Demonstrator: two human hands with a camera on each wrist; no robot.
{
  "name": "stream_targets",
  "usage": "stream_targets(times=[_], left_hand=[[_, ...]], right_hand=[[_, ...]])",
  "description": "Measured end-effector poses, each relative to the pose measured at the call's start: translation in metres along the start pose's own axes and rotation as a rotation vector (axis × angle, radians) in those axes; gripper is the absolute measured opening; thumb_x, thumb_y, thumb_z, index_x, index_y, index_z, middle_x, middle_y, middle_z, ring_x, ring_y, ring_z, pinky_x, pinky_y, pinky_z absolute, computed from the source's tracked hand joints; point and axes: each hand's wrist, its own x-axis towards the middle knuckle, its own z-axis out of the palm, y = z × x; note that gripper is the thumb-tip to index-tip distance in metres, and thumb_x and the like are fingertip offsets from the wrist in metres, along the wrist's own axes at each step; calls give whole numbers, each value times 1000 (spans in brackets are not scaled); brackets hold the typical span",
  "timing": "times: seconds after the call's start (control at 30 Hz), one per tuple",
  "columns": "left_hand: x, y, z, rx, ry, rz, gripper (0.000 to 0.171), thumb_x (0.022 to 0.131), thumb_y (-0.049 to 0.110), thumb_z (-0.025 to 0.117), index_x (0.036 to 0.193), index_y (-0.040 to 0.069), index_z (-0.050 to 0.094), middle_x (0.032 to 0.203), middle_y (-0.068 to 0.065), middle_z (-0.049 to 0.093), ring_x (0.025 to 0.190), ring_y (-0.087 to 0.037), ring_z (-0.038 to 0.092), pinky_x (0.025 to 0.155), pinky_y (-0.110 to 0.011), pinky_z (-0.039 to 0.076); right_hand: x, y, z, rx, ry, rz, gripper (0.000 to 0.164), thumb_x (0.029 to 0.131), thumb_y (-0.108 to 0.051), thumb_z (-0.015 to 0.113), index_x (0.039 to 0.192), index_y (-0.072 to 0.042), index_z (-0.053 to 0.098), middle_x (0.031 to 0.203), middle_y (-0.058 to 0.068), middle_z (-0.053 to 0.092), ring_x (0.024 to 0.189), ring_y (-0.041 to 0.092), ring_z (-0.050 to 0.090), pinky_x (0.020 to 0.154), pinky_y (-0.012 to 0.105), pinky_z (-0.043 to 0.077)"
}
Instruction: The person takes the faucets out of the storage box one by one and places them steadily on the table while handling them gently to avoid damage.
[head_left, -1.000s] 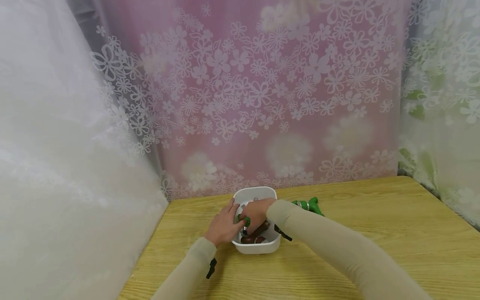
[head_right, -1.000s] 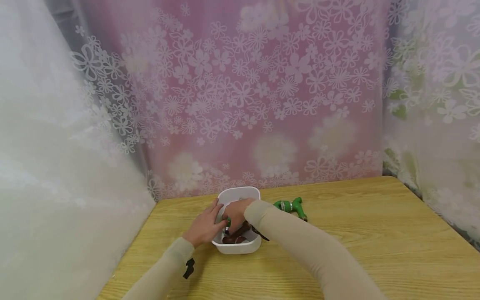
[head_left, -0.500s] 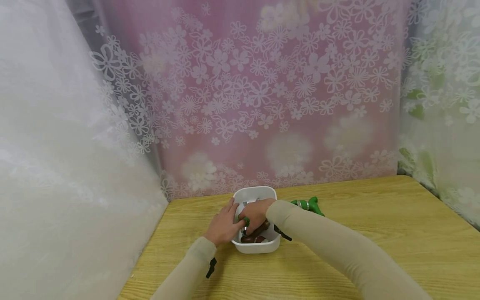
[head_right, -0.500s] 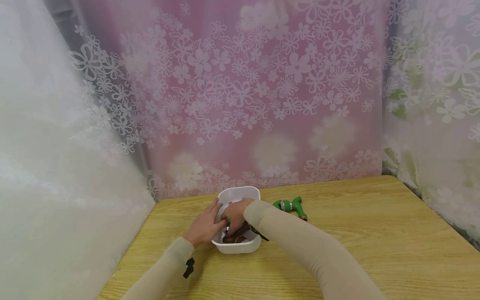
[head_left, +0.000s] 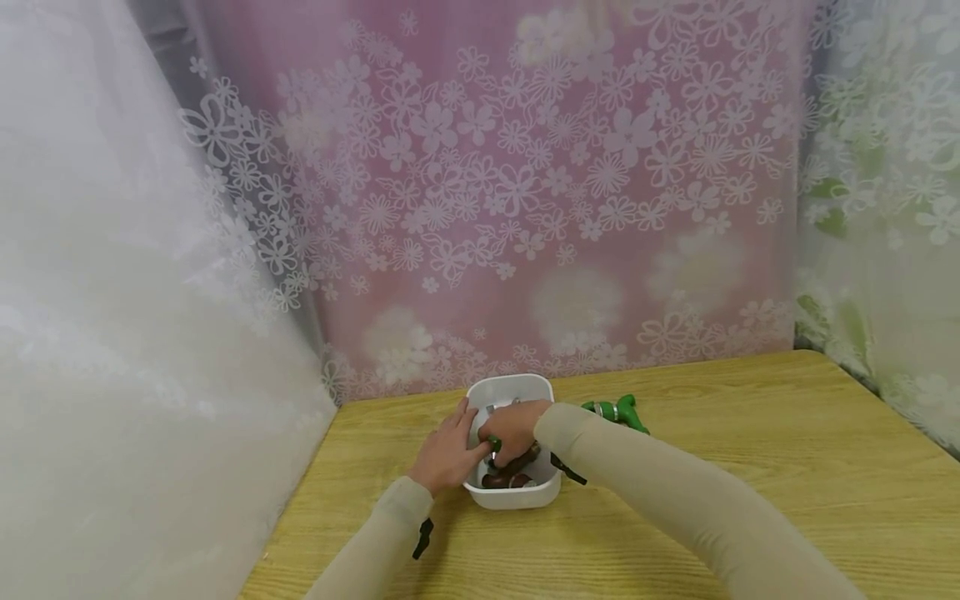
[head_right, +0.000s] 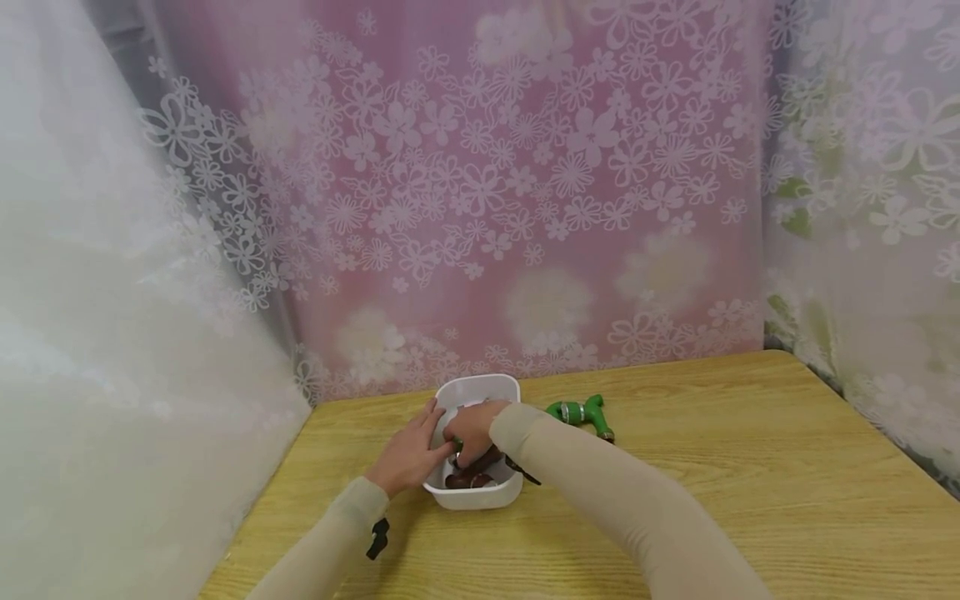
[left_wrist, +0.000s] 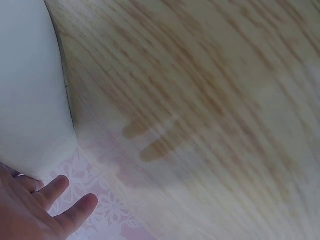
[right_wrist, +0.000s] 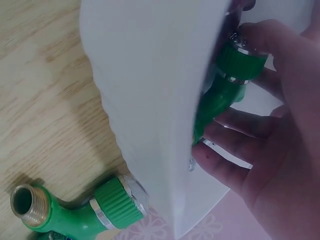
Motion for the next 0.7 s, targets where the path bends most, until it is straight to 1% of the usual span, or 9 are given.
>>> stream_targets(times=[0.13, 0.27, 0.43, 0.57, 0.7], left_hand=[[0, 0, 1, -11, 7, -2, 76, 100, 59, 44, 158, 11, 33, 169, -9, 17, 149, -37, 33, 109, -63, 37], [-2, -1, 2, -13, 3, -14, 78, 101, 64, 39, 159, 13, 32, 169, -7, 16, 149, -36, 33, 111, -62, 37], [-3, -2, 2, -12, 3, -6, 78, 101, 65, 33, 159, 11, 33, 169, -8, 16, 148, -36, 34, 110, -61, 39], [-2, -1, 2, -2, 5, 3, 73, 104, 60, 32, 158, 11, 33, 169, -9, 16, 148, -37, 34, 110, -60, 39], [0, 0, 2, 4, 7, 0, 68, 104, 51, 39, 158, 11, 33, 169, -8, 16, 148, -37, 34, 109, -61, 39]], right_hand=[[-2, 3, -3, -32, 36, -19, 27, 89, -39, 72, 115, -32, 68, 101, -13, 69, 83, 5, 60, 82, 30, 52], [-6, 4, -8, -49, 43, -23, 25, 91, -40, 72, 114, -32, 68, 101, -13, 68, 83, 4, 60, 80, 29, 52], [-8, 5, -14, -84, 47, -25, 24, 91, -41, 72, 113, -30, 68, 97, -13, 67, 81, 4, 59, 78, 29, 52], [-6, 12, -14, -102, 76, -21, 26, 91, -41, 72, 114, -30, 68, 94, -14, 65, 80, 4, 58, 76, 29, 51], [-6, 22, -16, -104, 121, -24, 28, 90, -42, 72, 115, -29, 67, 96, -13, 64, 80, 6, 57, 75, 30, 51]])
